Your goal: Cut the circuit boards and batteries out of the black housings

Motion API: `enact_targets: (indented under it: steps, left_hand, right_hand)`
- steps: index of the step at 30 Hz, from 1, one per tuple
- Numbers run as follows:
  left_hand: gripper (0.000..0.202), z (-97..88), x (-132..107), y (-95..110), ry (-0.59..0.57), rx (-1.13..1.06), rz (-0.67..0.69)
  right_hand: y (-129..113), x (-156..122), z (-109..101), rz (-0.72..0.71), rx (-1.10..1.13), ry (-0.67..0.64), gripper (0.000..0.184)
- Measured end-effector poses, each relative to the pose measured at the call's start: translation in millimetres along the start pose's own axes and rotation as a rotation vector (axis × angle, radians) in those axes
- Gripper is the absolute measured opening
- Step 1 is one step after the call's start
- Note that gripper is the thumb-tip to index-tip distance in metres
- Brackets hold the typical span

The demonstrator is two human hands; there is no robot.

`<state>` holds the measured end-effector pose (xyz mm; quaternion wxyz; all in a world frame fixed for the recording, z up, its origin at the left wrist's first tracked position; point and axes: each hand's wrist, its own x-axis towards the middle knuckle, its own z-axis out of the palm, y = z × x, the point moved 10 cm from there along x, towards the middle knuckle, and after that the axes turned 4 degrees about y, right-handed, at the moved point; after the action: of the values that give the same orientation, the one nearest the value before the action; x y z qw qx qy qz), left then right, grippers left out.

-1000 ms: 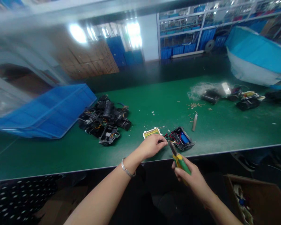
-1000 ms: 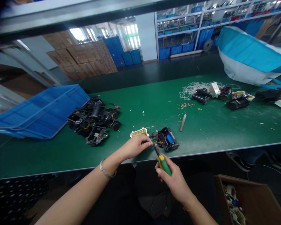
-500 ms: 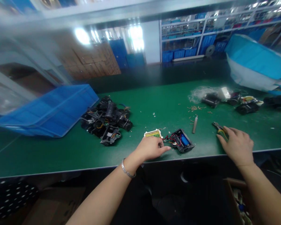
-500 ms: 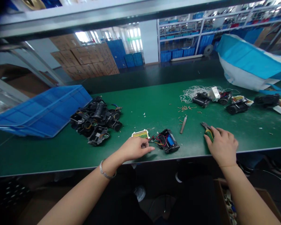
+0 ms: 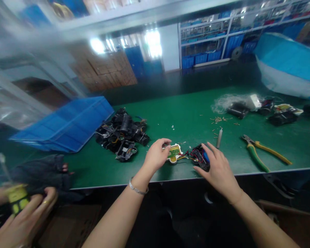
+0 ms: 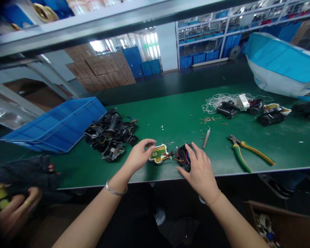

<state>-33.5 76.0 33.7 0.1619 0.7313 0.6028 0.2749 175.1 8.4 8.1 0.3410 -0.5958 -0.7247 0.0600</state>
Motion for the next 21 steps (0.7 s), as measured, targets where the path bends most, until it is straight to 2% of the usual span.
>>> enact_targets:
  steps: [4,6,8,11,14,18,21]
  left_hand:
    - [0.033,-1.8,-1.4,-11.4,-0.002,0.137,0.017]
    - [0.046,4.4,-2.8,-16.4,-0.039,0.184,0.01]
    - [0.065,17.7,-4.9,-18.9,-0.117,0.205,0.01]
    - [0.093,39.9,-7.9,-17.1,-0.233,0.265,0.028]
    - [0.106,49.9,-8.6,-15.7,-0.274,0.358,0.018]
    - [0.111,49.3,-9.1,-17.0,-0.301,0.322,-0.006]
    - [0.104,45.7,-8.0,-24.9,-0.316,0.276,-0.038]
  right_hand:
    - [23.4,4.6,-26.9,-0.004,0.049,0.106,0.066]
    - [50.2,14.1,-42.9,0.045,-0.001,0.175,0.057]
    - [79.6,28.8,-47.9,0.112,-0.101,0.177,0.049]
    - [111.9,54.9,-35.9,0.198,-0.255,0.082,0.048]
    - [128.1,74.1,-17.7,0.29,-0.363,-0.007,0.052]
    - [136.8,83.1,-1.0,0.352,-0.308,-0.089,0.043]
    - [139.0,84.8,-5.2,0.344,-0.272,-0.103,0.044]
